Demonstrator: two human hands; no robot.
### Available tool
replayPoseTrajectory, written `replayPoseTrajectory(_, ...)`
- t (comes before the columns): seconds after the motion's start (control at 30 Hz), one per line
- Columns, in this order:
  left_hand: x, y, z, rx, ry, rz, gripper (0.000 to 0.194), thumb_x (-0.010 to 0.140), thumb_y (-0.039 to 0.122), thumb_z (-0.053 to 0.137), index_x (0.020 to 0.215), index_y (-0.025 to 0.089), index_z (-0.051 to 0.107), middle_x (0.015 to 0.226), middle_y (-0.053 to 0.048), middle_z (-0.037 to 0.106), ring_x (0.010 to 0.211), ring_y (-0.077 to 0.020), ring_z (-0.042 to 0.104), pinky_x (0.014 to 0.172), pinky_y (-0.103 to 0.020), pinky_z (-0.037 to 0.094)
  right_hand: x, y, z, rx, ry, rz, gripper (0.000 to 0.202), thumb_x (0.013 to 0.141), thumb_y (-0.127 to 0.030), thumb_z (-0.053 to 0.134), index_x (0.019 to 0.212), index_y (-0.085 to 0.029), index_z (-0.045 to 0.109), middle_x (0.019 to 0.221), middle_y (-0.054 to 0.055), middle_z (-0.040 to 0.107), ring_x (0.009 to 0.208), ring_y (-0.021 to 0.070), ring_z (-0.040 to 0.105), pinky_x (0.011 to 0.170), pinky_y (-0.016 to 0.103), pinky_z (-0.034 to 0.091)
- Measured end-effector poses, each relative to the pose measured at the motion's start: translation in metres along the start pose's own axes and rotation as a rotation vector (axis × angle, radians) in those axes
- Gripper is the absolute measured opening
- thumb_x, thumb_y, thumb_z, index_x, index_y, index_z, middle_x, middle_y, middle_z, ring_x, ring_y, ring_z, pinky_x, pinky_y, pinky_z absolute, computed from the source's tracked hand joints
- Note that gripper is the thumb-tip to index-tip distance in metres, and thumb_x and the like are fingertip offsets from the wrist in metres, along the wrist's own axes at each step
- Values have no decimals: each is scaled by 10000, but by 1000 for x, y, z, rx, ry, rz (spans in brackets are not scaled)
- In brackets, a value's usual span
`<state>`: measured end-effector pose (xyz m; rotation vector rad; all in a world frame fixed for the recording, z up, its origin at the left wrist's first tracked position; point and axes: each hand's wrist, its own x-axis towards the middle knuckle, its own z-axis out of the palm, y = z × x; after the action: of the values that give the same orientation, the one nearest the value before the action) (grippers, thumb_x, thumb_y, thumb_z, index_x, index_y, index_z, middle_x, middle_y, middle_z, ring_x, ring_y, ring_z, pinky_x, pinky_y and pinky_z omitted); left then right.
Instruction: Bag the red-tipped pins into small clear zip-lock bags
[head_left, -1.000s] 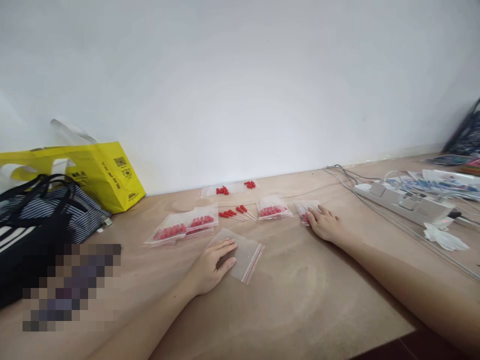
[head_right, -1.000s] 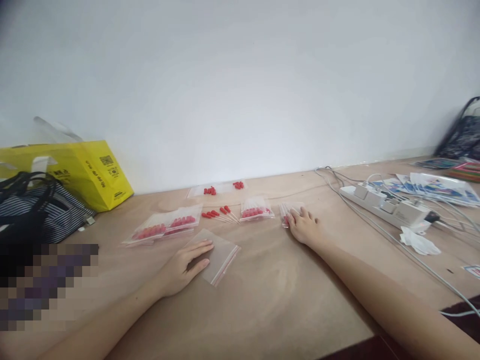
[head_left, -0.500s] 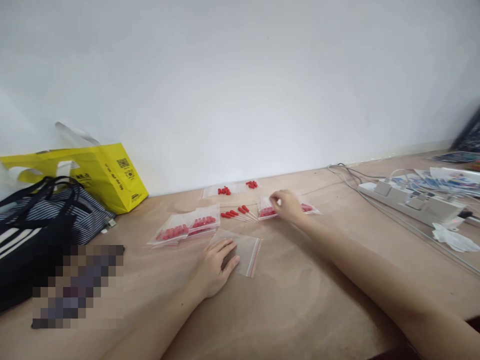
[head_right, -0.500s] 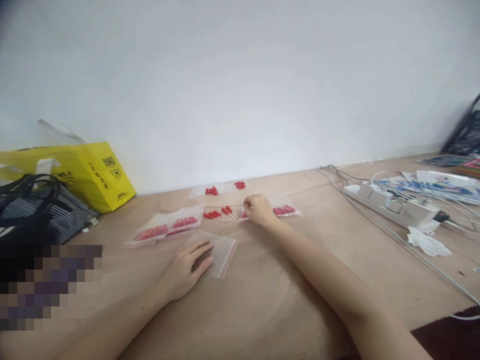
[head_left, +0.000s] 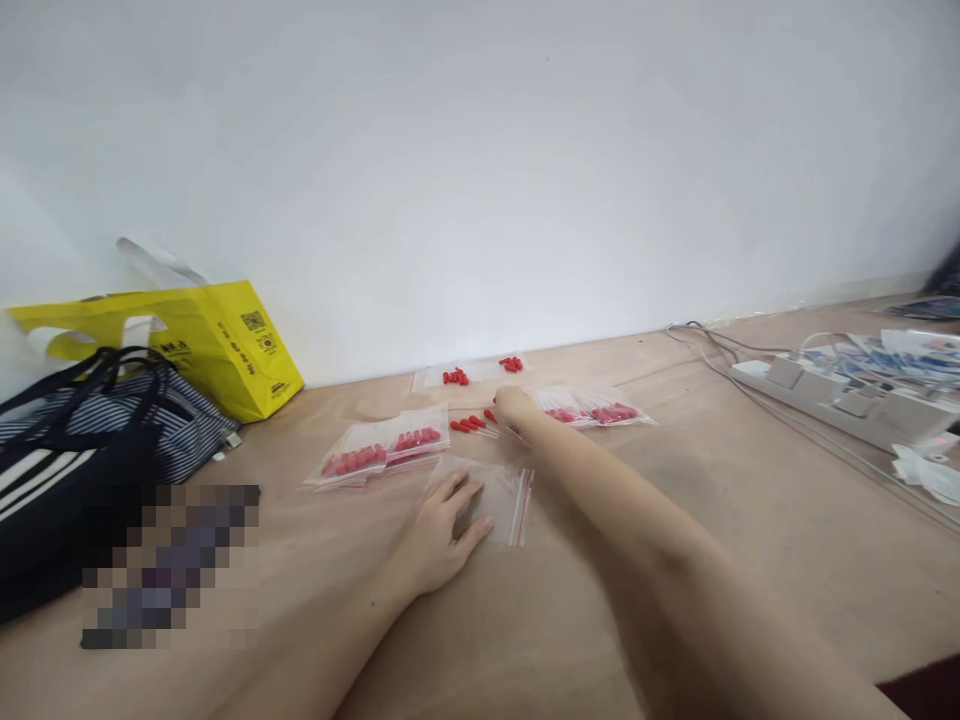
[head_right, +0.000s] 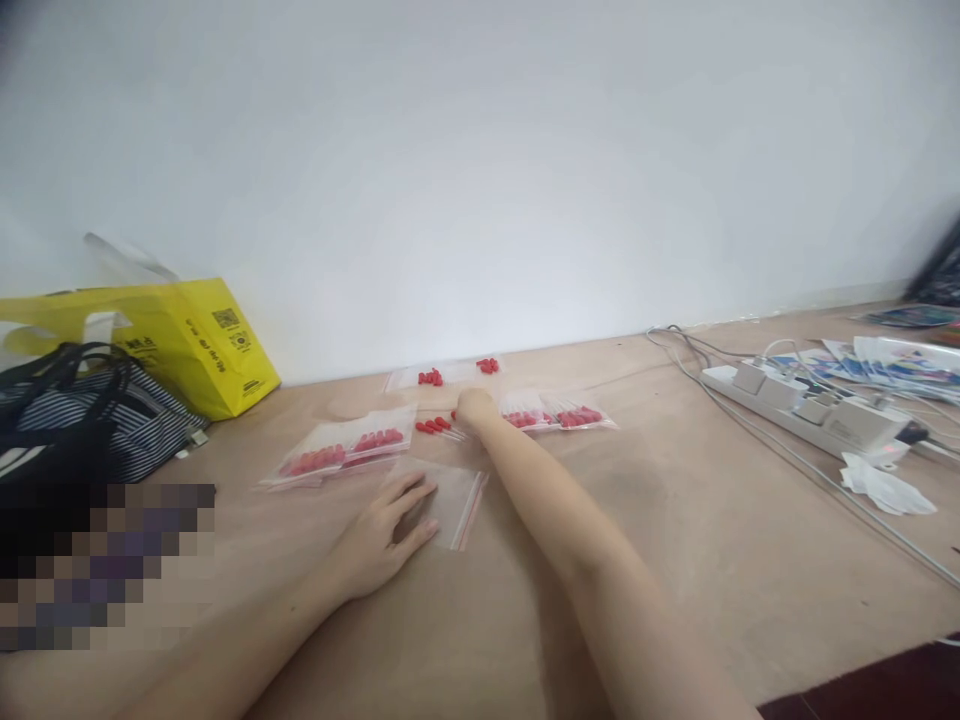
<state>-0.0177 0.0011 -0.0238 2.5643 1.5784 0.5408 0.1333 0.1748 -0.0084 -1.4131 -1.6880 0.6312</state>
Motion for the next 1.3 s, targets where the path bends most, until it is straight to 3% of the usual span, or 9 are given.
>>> replayPoseTrajectory(0.1,-2,2,1,36,32,-40,409,790,416,448,1122,188,512,1220,-100,467,1100,-254,444,916,-416,372,-6,-9,-25,27,14,4,167,603,-127,554,495,-171,435,624,80,562,709,181,539,626,284,384)
replayPoseTrajectory(0.23,-3,7,-4,64,52,4,511,746,473,492,1174,197,463,1282,-109,393,1151,-288,375,923,-453,344,-34,-6,-71,172,26,9,136,748,-229,384,646,-172,454,593,2,508,540,104,493,513,233,381)
replayPoseTrajectory(0.37,1,11,-10,14,-42,146,541,757,431,502,1241,219,385,1359,-90,279,1221,-283,268,967,-455,281,-80,15,-95,663,147,106,158,688,-307,489,760,-194,404,563,-51,470,458,82,466,459,220,384)
replayPoseTrajectory(0.47,4,13,-12,-28,-129,129,544,780,421,475,1268,224,341,1355,-90,291,1218,-279,279,962,-463,283,-106,30,-91,787,184,184,324,648,-309,537,897,-222,349,565,-74,473,469,97,489,469,236,417)
replayPoseTrajectory(0.57,5,13,-12,-38,-148,99,543,789,431,457,1273,217,335,1342,-93,318,1211,-274,297,967,-462,276,-119,37,-80,772,167,212,353,655,-309,530,934,-223,332,586,-70,470,480,101,495,478,251,436)
replayPoseTrajectory(1.03,4,13,-11,-39,-143,80,544,791,421,456,1275,208,328,1337,-91,328,1209,-263,303,975,-450,269,-123,37,-58,750,172,170,269,703,-273,480,903,-235,304,638,-48,459,493,116,505,473,281,452)
replayPoseTrajectory(1.2,4,14,-10,-54,-157,61,549,794,414,456,1278,190,325,1335,-106,327,1207,-268,306,975,-455,266,-128,30,-56,881,87,230,156,743,-290,450,828,-237,330,660,-36,486,547,120,557,560,304,480)
replayPoseTrajectory(1.3,4,15,-9,-66,-132,48,534,795,407,460,1273,204,334,1329,-93,343,1203,-269,313,974,-456,269,-135,26,-54,910,-20,265,195,723,-314,499,799,-228,341,678,-32,513,578,117,575,612,311,482)
